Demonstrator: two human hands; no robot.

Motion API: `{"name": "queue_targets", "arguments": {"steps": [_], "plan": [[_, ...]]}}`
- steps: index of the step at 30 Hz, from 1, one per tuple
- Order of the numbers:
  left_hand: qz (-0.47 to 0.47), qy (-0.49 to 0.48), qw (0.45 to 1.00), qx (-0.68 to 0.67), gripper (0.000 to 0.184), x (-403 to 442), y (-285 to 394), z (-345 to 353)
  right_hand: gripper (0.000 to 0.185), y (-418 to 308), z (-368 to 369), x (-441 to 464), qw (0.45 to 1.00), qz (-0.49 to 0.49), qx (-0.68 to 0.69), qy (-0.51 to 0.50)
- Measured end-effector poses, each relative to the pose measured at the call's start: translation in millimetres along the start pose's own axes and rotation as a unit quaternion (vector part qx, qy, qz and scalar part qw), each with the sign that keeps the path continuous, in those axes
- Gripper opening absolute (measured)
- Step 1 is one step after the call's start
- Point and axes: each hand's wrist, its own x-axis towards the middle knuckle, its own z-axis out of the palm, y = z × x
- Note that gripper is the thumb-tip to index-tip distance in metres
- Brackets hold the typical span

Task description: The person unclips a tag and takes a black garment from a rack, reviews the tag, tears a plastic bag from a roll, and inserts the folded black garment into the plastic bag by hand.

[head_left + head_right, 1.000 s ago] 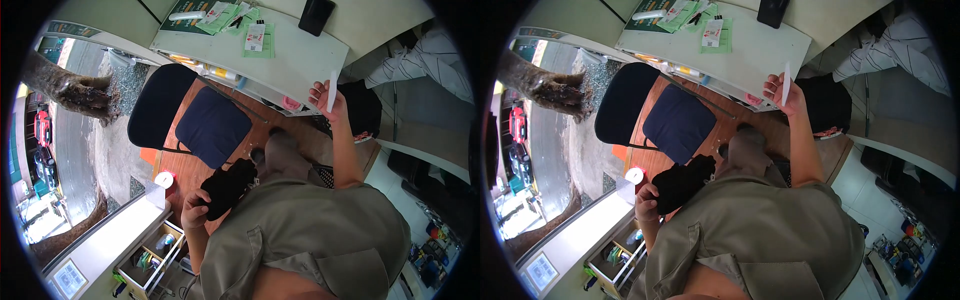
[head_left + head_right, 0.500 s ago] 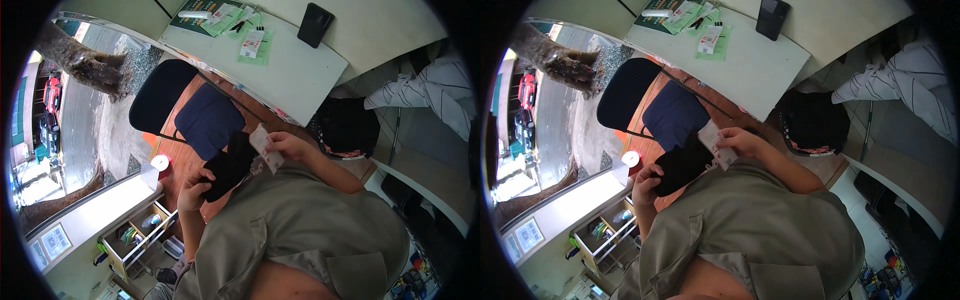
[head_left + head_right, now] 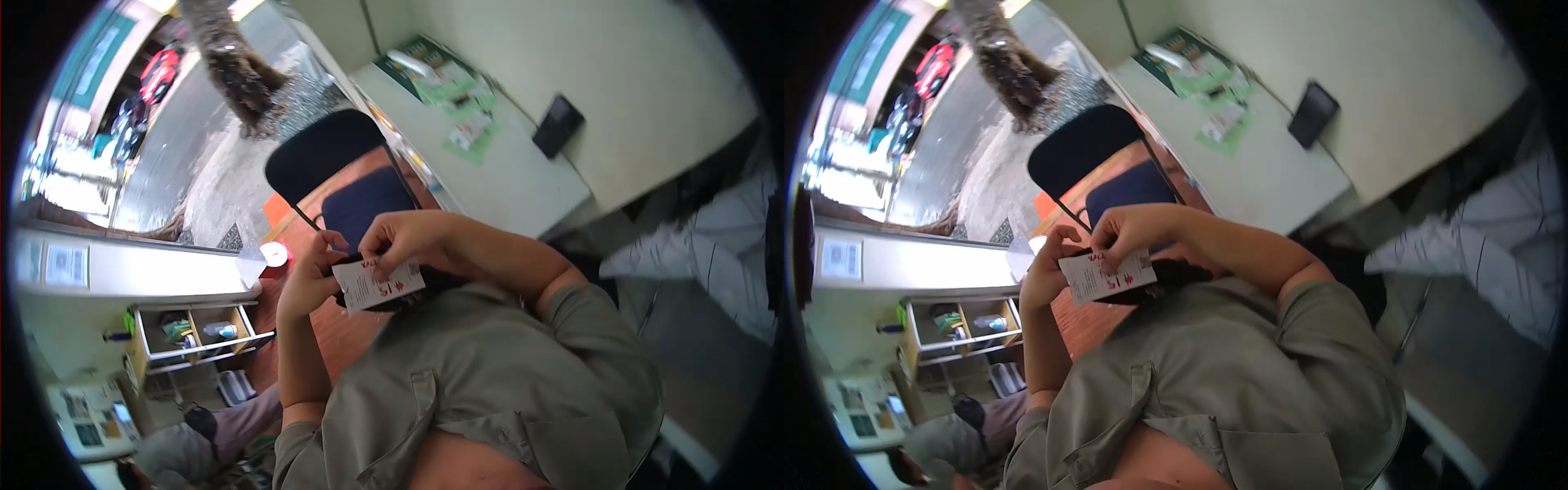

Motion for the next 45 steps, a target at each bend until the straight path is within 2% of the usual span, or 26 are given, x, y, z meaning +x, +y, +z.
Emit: {"name": "queue_targets", "arguments": {"steps": [2,4,5,8,10,11,13,14,15,16,18,19,20,21,22,24,26,31,34,36,38,39,40,41,42,45], "plan": [[0.067,-0.010,0.998,0.005,0.036,-9.4,-5.3,-8.7,0.010,-18.1,0.4,15.7,0.993,-0.051,-0.091,-0.057],[0.050,-0.064,0.997,0.013,0.034,-21.6,-20.2,-19.4,0.012,-45.6,1.2,26.6,0.983,-0.068,-0.133,-0.108],[0.016,-0.072,0.995,0.062,0.035,-26.6,-29.9,-19.2,0.012,-63.7,3.7,27.7,0.987,-0.014,-0.115,-0.114],[-0.136,-0.074,0.963,0.219,0.048,-23.6,-39.2,-4.0,0.012,-115.4,7.6,35.3,0.968,0.004,-0.218,-0.125],[-0.006,-0.077,0.978,0.194,0.048,-22.0,-68.7,1.4,0.011,-152.6,31.7,35.0,0.963,0.049,-0.247,-0.094],[0.003,-0.064,0.978,0.197,0.048,-19.6,-80.8,-8.0,0.010,-161.5,25.6,41.4,0.940,0.052,-0.303,-0.149],[0.006,0.002,0.969,0.247,0.047,-32.8,-74.6,-34.6,0.010,-184.6,7.2,53.4,0.857,0.066,-0.461,-0.220],[0.015,0.054,0.954,0.296,0.047,-44.6,-67.2,-55.2,0.012,-191.0,-2.3,57.6,0.859,0.053,-0.454,-0.231],[0.027,0.118,0.926,0.358,0.047,-59.4,-51.9,-79.6,0.013,-205.8,-2.8,53.8,0.819,0.053,-0.552,-0.148],[0.032,0.188,0.885,0.424,0.047,-75.5,-34.3,-106.4,0.011,-220.4,-11.9,57.1,0.824,0.101,-0.549,-0.100],[0.030,0.326,0.807,0.492,0.047,-112.8,3.5,-153.0,0.007,-248.9,-30.0,65.7,0.756,0.029,-0.652,-0.048],[0.023,0.385,0.783,0.487,0.047,-130.1,21.6,-172.6,0.006,-261.9,-28.5,69.2,0.782,0.014,-0.624,-0.012],[0.022,0.433,0.816,0.383,0.054,-146.0,37.2,-186.5,0.009,-271.4,-43.5,75.1,0.804,-0.031,-0.593,0.000],[-0.005,0.471,0.795,0.382,0.051,-156.9,53.0,-196.2,0.015,-278.3,-50.1,79.3,0.849,-0.044,-0.525,0.048],[0.029,0.482,0.814,0.324,0.049,-166.5,78.6,-180.8,0.021,-282.7,-57.5,84.9,0.838,-0.074,-0.534,0.089],[0.084,0.466,0.796,0.377,0.034,-177.9,102.3,-180.0,0.021,-283.5,-54.1,94.6,0.849,-0.103,-0.510,0.095],[0.102,0.468,0.804,0.353,0.021,-183.8,115.9,-182.5,0.025,-284.2,-65.8,109.0,0.889,-0.121,-0.440,0.042],[0.116,0.470,0.798,0.358,0.013,-192.6,119.5,-190.5,0.027,-264.2,-81.8,142.4,0.927,-0.108,-0.358,0.016],[0.078,0.504,0.771,0.381,0.010,-192.9,112.6,-179.5,0.029,-238.6,-85.2,163.8,0.934,-0.112,-0.340,-0.009],[0.048,0.520,0.779,0.347,0.010,-192.9,102.9,-180.2,0.029,-224.3,-86.1,177.6,0.942,-0.112,-0.314,-0.033],[0.164,0.438,0.742,0.481,0.019,-192.1,81.4,-196.9,0.028,-210.3,-81.6,191.7,0.944,-0.102,-0.311,-0.033],[0.178,0.415,0.517,0.727,0.021,-192.3,78.5,-196.7,0.027,-202.7,-79.2,200.6,0.933,-0.111,-0.341,-0.024],[0.149,0.443,0.528,0.709,0.023,-191.1,68.7,-194.2,0.027,-198.0,-73.8,211.4,0.919,-0.122,-0.374,-0.017],[0.075,0.475,0.616,0.624,0.022,-193.4,57.5,-200.0,0.015,-191.0,-65.2,220.5,0.899,-0.119,-0.421,0.010],[0.003,0.500,0.688,0.526,0.022,-200.0,42.8,-203.8,0.009,-184.8,-69.0,238.1,0.863,-0.148,-0.481,-0.049],[0.035,0.592,0.713,0.374,0.018,-209.1,-2.8,-227.8,0.013,-161.8,-36.1,277.0,0.681,-0.234,-0.690,-0.066]]}}
